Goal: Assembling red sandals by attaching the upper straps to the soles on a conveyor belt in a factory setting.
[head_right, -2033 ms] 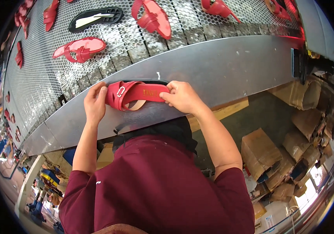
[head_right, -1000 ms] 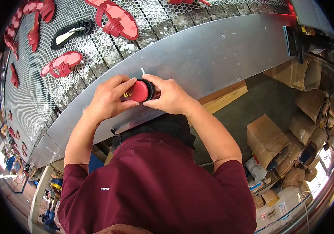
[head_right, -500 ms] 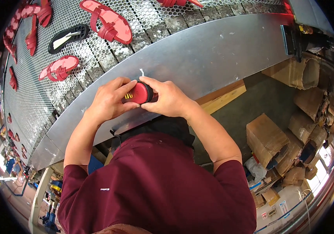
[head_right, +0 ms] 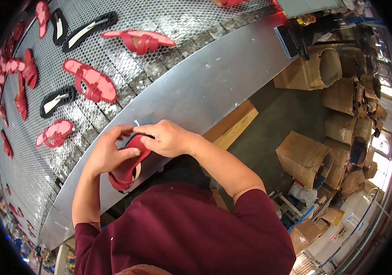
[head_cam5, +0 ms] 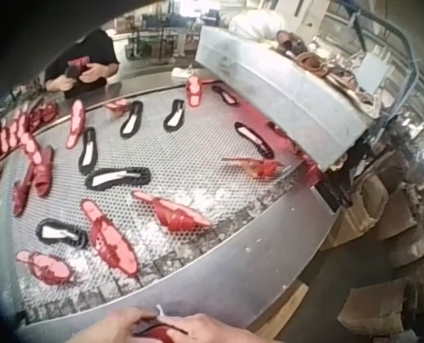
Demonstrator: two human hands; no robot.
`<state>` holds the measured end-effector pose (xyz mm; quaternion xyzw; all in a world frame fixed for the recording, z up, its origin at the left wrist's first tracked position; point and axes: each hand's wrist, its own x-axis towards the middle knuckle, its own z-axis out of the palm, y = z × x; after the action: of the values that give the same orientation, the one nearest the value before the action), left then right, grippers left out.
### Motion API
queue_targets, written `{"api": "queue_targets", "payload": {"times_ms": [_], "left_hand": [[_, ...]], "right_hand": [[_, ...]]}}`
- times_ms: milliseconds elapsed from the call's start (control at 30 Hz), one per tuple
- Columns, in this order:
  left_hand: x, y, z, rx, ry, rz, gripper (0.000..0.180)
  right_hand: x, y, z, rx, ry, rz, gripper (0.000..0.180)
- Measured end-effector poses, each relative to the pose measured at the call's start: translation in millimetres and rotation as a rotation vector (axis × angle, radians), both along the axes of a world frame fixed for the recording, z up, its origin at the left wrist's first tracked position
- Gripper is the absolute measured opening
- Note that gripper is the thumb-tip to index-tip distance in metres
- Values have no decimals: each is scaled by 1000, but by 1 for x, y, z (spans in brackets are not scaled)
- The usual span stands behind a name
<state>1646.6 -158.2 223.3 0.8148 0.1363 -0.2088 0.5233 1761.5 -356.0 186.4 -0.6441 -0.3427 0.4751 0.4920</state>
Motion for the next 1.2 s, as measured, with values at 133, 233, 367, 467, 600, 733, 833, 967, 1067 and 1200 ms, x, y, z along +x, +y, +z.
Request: {"api": "queue_targets", "payload": {"times_ms": [133,233,367,467,600,733,833,967,1067,1200], "left_hand": [[19,-1,-15,-437,262,271,36],[25,-6,-22,-434,229,382,30],[29,-19,-30,-586,151,532,20],[28,-25,-30,-574,135,604,17],[32,-27,-31,-576,136,645,17],[39,-22,-34,-579,117,743,17],[46,-26,-32,-581,95,829,17],[39,-23,-38,-555,97,825,29],[15,-13,-38,-721,101,909,43],[-36,-20,-37,-671,250,701,40]], "right_hand": [[9,5,1,14,52,-40,37],[8,1,6,-100,113,-297,31],[11,1,-7,103,-56,-419,26],[14,1,-15,126,56,-418,24],[15,3,-15,129,111,-437,30],[11,0,-11,26,600,-438,35],[1,-5,-17,-36,735,-190,26],[0,-4,-18,-85,809,-226,20],[10,-9,-17,-89,830,-296,21],[16,-10,-19,-98,801,-311,20]]}}
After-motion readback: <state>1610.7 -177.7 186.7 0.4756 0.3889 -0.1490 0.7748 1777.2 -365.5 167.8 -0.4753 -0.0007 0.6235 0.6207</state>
